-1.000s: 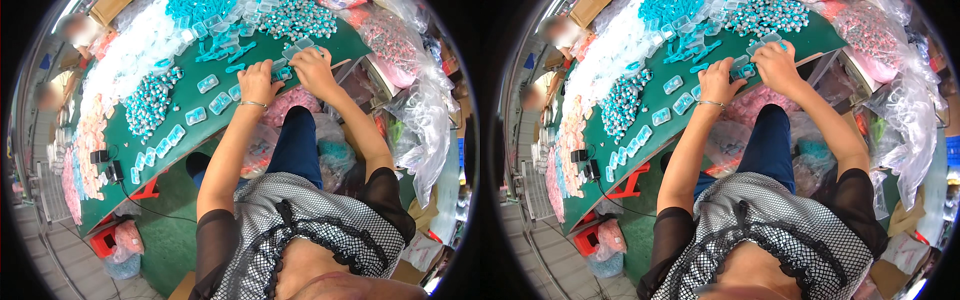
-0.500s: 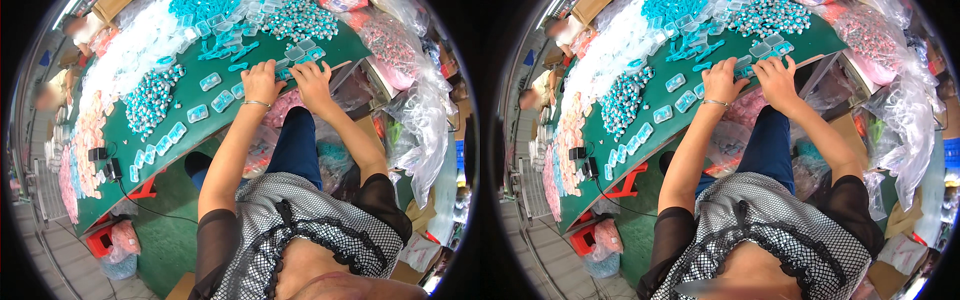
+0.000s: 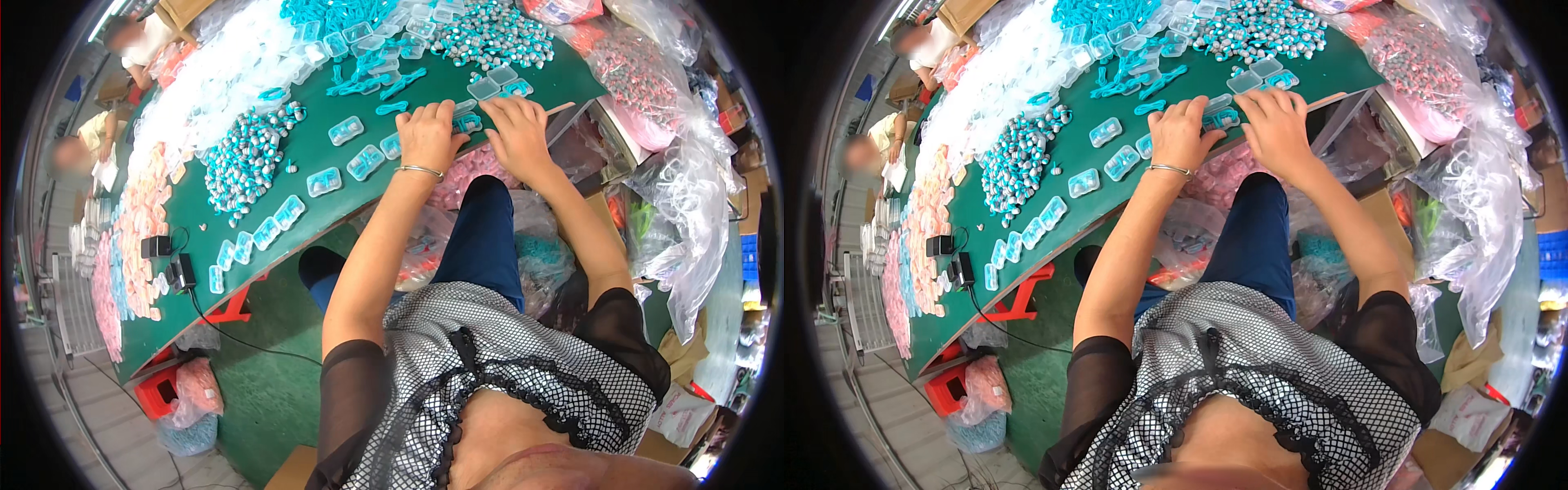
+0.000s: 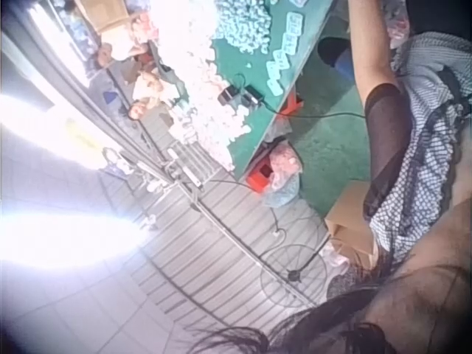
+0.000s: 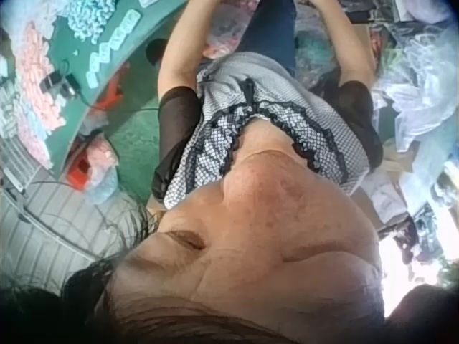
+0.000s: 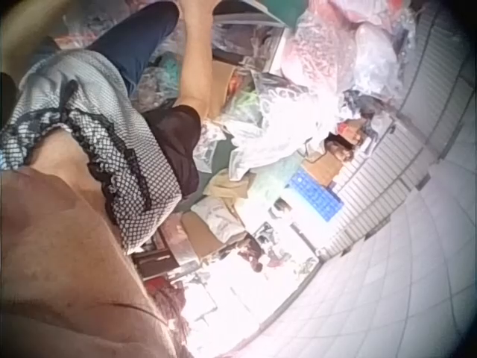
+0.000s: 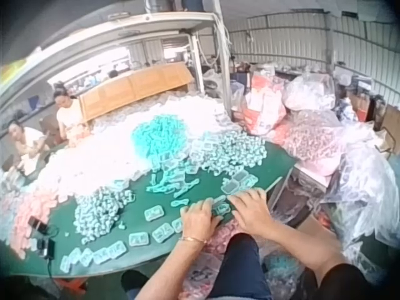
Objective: Sorting and organizing small teal plastic components into segmented containers.
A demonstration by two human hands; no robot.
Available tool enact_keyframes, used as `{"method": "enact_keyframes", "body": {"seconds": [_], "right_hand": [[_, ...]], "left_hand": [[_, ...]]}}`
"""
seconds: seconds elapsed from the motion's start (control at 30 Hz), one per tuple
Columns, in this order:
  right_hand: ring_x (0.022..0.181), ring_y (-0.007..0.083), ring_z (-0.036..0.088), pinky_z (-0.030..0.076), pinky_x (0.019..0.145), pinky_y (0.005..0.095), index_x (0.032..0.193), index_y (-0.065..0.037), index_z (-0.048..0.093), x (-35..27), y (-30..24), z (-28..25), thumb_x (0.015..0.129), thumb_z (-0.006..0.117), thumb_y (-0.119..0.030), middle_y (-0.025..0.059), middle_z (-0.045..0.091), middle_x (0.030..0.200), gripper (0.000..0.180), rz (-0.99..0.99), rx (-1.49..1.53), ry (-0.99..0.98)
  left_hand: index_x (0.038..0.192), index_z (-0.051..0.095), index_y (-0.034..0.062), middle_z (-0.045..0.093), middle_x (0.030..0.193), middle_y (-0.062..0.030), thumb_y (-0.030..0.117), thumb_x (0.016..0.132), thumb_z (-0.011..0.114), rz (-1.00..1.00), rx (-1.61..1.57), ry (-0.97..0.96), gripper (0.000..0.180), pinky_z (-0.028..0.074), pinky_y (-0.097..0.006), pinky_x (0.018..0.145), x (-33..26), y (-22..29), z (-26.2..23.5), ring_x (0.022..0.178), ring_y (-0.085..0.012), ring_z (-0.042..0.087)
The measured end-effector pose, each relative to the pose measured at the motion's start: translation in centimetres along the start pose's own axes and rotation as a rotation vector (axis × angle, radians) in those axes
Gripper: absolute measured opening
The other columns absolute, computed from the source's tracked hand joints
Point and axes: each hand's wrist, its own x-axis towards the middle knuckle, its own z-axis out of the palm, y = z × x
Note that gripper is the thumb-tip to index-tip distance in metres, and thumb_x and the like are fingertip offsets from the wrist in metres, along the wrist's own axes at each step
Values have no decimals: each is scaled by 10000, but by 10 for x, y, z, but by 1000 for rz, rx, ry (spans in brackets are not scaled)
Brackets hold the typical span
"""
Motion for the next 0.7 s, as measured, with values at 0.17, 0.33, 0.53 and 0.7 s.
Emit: {"method": "enact_keyframes", "body": {"seconds": [0.17, 0.33, 0.53, 0.7], "right_hand": [[1096, 255, 504, 314, 965, 423, 1206, -100, 561, 20, 8, 5, 738, 679, -132, 77, 568, 1146, 484, -108, 107, 11], [1021, 219, 558, 321, 918, 432, 1123, -120, 599, 7, 8, 5, 756, 665, -129, 35, 629, 1015, 373, 73, 162, -29], [999, 212, 559, 319, 922, 467, 1049, -127, 646, -10, -4, 17, 762, 629, -84, 17, 629, 981, 290, 14, 26, 109], [1012, 201, 545, 299, 948, 519, 1089, -123, 636, -17, -14, 15, 755, 624, -95, 7, 609, 999, 336, -53, -154, 79]], "left_hand": [[1130, 583, 109, 654, 990, -72, 308, 660, 792, 58, -8, 6, 552, 374, -434, 797, 0, -4, -2, 931, -263, 605], [1133, 587, 111, 657, 995, -71, 297, 654, 793, 28, -9, 7, 553, 371, -430, 797, -2, -4, -3, 925, -264, 605], [1128, 588, 101, 657, 988, -73, 292, 644, 800, 42, -11, 16, 562, 374, -428, 787, -1, -4, -3, 917, -263, 606], [1109, 597, 100, 659, 974, -67, 272, 645, 799, 66, -19, 41, 534, 374, -423, 774, -2, -4, -2, 909, -255, 607]]}}
